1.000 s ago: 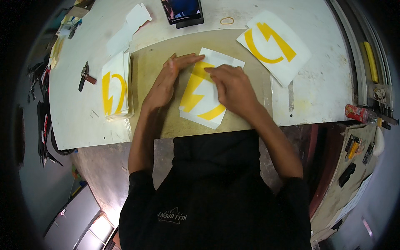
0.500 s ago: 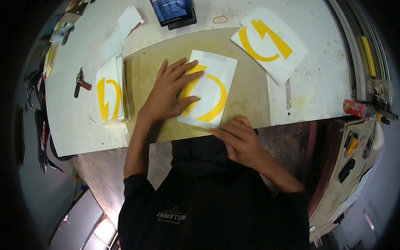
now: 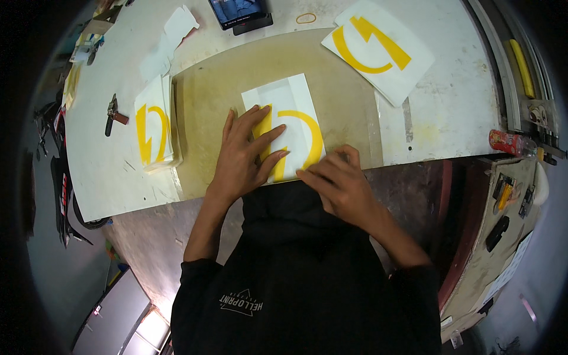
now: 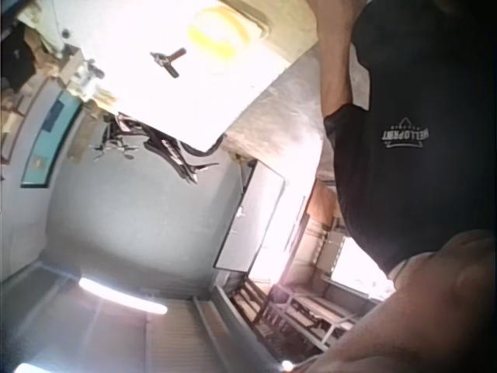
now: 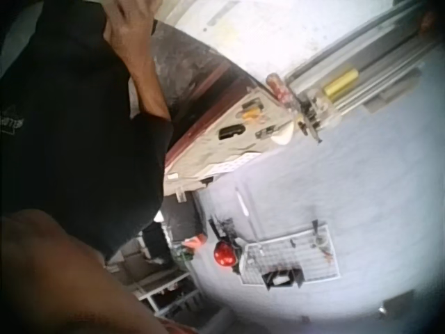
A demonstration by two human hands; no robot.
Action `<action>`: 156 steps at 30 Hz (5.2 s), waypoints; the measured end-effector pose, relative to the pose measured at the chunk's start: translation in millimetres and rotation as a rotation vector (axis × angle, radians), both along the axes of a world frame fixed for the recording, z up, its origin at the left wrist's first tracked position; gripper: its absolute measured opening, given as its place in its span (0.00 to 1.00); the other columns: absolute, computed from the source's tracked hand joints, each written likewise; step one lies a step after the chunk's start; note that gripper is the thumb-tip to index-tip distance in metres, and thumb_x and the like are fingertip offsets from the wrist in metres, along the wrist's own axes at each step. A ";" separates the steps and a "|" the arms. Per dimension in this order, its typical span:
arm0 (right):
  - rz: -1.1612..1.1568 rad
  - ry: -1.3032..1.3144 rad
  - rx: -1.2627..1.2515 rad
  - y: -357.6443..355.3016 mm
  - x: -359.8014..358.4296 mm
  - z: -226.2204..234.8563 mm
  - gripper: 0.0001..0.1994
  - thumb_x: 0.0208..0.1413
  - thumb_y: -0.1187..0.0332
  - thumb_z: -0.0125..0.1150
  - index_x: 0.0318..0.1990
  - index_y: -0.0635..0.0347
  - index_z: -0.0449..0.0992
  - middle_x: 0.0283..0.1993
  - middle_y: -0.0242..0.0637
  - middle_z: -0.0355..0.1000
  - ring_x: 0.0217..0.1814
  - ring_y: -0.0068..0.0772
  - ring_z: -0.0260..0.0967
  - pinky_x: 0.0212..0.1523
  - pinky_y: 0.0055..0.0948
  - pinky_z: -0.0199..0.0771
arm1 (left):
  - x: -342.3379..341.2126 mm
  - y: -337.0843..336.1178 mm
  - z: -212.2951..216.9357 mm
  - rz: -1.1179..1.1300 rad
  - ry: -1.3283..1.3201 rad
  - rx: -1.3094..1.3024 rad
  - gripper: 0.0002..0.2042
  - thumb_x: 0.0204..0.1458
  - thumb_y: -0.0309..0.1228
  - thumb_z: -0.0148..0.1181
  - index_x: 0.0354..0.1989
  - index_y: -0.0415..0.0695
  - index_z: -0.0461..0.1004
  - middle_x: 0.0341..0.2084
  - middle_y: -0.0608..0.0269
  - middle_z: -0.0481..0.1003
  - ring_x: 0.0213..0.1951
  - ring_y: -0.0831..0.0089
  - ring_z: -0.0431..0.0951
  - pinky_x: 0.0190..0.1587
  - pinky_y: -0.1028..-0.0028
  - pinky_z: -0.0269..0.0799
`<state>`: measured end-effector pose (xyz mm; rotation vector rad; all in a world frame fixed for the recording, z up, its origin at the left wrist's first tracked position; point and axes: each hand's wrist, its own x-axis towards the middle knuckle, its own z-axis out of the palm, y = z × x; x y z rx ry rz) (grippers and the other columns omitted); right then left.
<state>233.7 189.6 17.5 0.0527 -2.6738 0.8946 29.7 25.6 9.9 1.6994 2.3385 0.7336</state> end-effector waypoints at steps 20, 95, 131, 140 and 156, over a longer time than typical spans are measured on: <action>-0.684 0.011 0.392 68.5 24.0 -16.4 0.19 0.59 0.68 0.71 0.58 0.58 0.82 0.60 0.44 0.74 0.64 0.48 0.69 0.66 0.46 0.61 | 30.0 0.6 -4.0 0.034 -0.574 0.277 0.10 0.57 0.24 0.69 0.46 0.43 0.82 0.36 0.64 0.79 0.39 0.65 0.78 0.48 0.69 0.73; -0.301 -0.260 -1.344 63.4 -40.0 0.8 0.10 0.68 0.72 0.64 0.50 0.69 0.79 0.41 0.30 0.79 0.39 0.14 0.70 0.43 0.19 0.70 | -9.6 -23.1 -14.5 0.718 -0.775 0.482 0.23 0.62 0.19 0.63 0.66 0.34 0.67 0.51 0.54 0.80 0.51 0.77 0.79 0.47 0.77 0.75; -0.403 -0.362 -1.028 67.9 -71.6 5.2 0.12 0.60 0.75 0.73 0.48 0.68 0.78 0.28 0.25 0.77 0.27 0.08 0.65 0.31 0.15 0.67 | -2.8 -19.9 -2.6 0.292 -0.058 0.587 0.33 0.50 0.21 0.75 0.66 0.41 0.68 0.38 0.58 0.77 0.43 0.61 0.80 0.54 0.62 0.77; -0.480 0.062 -0.192 27.3 -44.4 12.6 0.15 0.54 0.80 0.72 0.49 0.69 0.79 0.43 0.45 0.79 0.41 0.36 0.78 0.38 0.32 0.78 | 25.3 2.1 -14.1 0.217 0.202 0.200 0.20 0.49 0.19 0.63 0.54 0.39 0.82 0.56 0.53 0.80 0.60 0.53 0.78 0.64 0.53 0.72; -0.211 0.061 0.177 -8.1 -38.6 -21.0 0.16 0.53 0.72 0.73 0.49 0.64 0.83 0.55 0.40 0.78 0.59 0.43 0.73 0.62 0.49 0.68 | 45.9 -14.0 -18.0 0.209 0.125 0.116 0.19 0.59 0.29 0.65 0.59 0.41 0.79 0.61 0.54 0.78 0.65 0.53 0.75 0.69 0.52 0.67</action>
